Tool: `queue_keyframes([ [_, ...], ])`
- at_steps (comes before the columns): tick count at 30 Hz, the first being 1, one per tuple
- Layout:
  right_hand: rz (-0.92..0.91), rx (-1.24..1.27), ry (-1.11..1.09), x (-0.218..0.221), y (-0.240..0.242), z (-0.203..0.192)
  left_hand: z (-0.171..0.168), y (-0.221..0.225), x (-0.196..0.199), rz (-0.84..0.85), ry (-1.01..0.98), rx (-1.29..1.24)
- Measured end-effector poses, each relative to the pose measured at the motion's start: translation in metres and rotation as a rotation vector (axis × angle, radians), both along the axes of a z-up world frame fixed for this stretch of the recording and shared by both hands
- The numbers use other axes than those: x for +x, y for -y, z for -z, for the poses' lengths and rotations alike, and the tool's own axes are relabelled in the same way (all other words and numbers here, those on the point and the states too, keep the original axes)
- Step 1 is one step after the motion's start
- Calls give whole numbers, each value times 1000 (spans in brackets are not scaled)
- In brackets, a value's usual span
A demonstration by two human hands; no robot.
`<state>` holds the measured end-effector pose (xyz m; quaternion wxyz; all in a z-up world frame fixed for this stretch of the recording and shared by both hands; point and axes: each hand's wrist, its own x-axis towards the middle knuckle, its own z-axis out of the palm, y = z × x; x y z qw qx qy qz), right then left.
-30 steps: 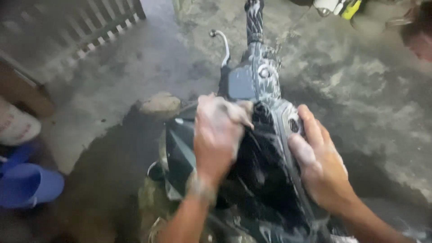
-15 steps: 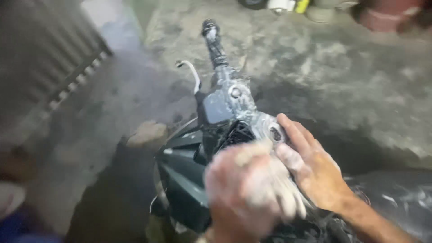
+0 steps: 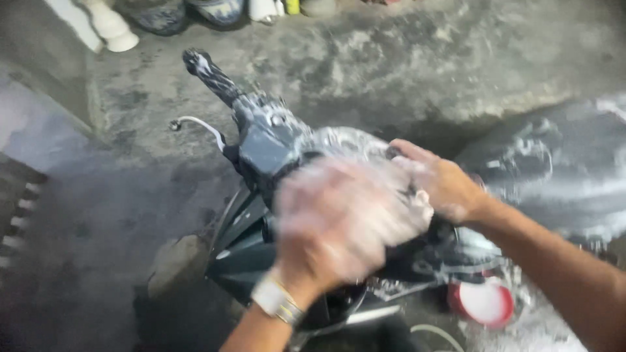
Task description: The person scrubs the seat, handlebars, and front fairing of a motorcycle using a soapy cloth. They work methodically from the rear seat to the front dashboard area, applying soap and scrubbing the surfaces.
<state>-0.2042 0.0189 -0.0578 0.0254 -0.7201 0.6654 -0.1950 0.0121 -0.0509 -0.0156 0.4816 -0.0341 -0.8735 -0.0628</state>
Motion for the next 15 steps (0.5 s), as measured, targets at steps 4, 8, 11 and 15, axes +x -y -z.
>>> queue_keyframes([
  [4,714,333,650,24,-14,-31,-3,-22,-1,-196,-221,237],
  [8,563,316,454,15,-24,-15,31,-25,18,-340,12,82],
  [11,896,320,594,45,-28,-48,34,13,17,-605,-207,382],
  [15,115,-316,0,7,-39,5,26,-17,4,-539,-260,424],
])
